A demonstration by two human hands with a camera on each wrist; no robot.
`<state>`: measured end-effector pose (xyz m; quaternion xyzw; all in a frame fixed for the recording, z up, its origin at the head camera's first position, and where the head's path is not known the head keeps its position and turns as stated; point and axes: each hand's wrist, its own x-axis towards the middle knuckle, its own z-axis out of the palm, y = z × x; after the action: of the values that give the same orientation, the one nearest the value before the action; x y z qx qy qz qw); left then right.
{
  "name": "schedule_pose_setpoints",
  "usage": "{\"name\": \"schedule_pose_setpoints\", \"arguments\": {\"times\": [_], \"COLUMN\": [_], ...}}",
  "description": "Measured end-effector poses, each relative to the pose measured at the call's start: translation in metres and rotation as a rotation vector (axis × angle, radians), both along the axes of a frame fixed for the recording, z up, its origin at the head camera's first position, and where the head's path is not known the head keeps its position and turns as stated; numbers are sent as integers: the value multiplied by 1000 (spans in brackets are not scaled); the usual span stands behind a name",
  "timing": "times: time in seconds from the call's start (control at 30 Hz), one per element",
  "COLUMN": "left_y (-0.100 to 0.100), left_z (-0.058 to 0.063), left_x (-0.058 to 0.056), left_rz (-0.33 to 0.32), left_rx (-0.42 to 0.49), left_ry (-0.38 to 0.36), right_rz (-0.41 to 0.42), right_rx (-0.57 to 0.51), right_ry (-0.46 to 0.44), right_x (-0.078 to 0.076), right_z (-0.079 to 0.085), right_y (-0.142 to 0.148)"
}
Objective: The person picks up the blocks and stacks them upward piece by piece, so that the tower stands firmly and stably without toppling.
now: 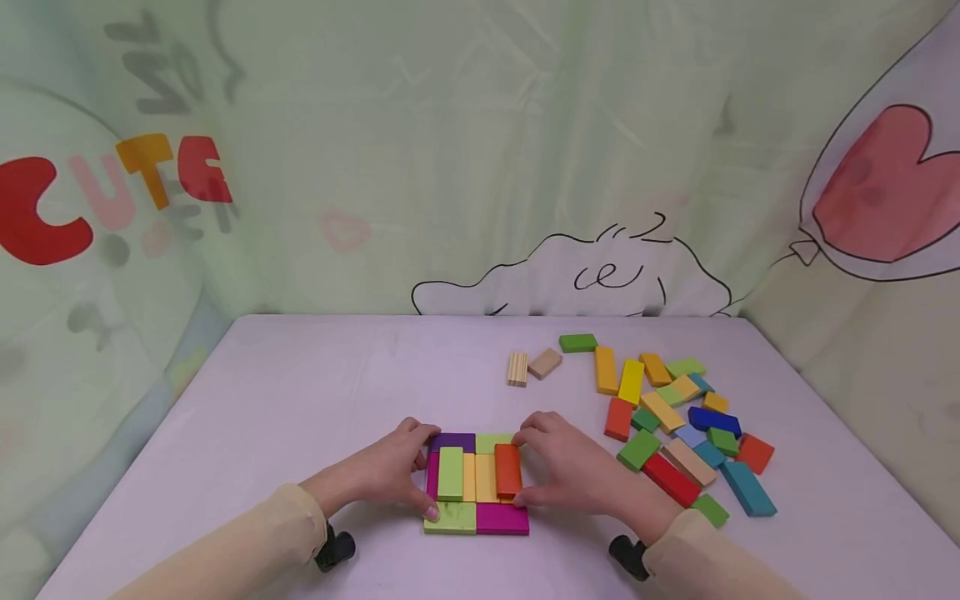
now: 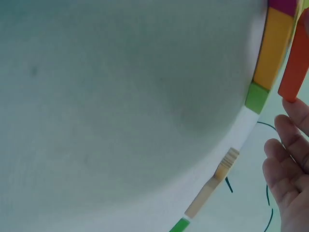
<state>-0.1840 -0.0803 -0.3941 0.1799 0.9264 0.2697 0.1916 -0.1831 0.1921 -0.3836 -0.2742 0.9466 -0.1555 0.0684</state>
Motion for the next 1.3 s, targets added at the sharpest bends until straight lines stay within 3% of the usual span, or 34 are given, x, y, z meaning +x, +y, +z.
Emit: {"name": "schedule_pose_setpoints", "arguments": {"times": [1.3], "left_y": [0], "left_z": [-2], "left_x": [-1], "left_rz": [4], "left_rx": [-14], "left_ry": [-2], "right_rz": [23], "right_rx": [21], "right_ry": [-66], "right_x": [-2], "right_z": [-1], "right_y": [-7]}}
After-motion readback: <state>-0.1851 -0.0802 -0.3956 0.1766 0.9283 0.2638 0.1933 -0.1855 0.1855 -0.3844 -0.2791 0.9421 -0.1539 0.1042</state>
